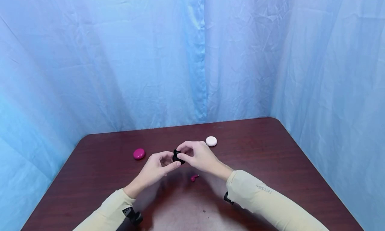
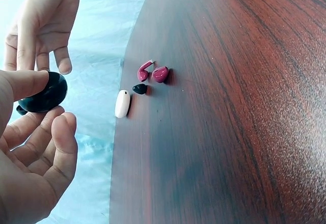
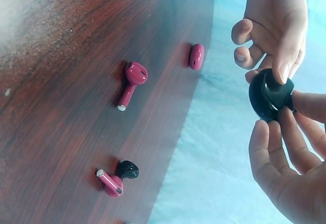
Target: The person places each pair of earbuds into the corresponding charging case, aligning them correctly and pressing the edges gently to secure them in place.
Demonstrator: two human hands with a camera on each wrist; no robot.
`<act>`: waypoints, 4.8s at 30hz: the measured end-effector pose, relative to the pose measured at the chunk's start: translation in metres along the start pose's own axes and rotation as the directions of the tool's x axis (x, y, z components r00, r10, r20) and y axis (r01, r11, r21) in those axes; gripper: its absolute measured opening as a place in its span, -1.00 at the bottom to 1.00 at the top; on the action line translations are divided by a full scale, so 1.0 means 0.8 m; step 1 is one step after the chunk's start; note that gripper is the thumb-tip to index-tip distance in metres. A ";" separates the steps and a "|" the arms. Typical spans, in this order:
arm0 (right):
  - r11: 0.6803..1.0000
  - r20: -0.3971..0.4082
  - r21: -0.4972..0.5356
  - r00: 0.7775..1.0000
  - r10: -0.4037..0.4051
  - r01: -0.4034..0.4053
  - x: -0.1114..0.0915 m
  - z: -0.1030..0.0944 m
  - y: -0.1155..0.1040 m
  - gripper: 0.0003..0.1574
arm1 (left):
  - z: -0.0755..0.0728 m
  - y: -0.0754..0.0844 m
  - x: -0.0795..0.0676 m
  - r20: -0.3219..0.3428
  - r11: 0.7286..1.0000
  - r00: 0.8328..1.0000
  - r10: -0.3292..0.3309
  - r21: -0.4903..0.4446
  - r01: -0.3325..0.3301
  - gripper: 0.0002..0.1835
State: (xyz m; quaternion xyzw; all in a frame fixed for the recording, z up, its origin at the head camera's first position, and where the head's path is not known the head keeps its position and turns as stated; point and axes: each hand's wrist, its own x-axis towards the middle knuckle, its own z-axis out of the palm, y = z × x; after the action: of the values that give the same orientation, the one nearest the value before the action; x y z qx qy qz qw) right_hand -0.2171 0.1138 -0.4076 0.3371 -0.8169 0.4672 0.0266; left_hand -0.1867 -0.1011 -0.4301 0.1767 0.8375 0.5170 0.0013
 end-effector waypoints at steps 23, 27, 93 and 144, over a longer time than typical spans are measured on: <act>1.000 0.006 -0.019 1.000 0.000 0.000 -0.001 -0.001 0.004 -0.83 | 0.001 0.001 0.000 0.009 1.000 1.000 -0.016 -0.002 0.016 -0.71; 1.000 0.013 -0.022 1.000 0.014 -0.013 -0.002 -0.004 0.003 -0.85 | 0.002 0.002 -0.001 0.010 1.000 1.000 -0.020 0.000 0.020 -0.71; 0.726 0.279 -0.681 0.951 0.135 0.097 -0.026 -0.015 0.077 -0.77 | -0.005 -0.002 -0.011 0.034 0.996 0.996 -0.085 -0.022 0.086 -0.62; 0.894 0.231 0.252 0.920 0.316 -0.371 -0.013 -0.028 0.037 -0.71 | -0.007 -0.001 -0.004 0.033 0.998 0.998 -0.058 -0.022 0.059 -0.60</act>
State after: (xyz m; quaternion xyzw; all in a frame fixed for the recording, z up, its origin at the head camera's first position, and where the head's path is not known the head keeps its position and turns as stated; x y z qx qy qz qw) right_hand -0.2324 0.1463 -0.4206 0.2289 -0.7849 0.5463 -0.1822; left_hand -0.1851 -0.1075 -0.4286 0.1603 0.8362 0.5235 0.0320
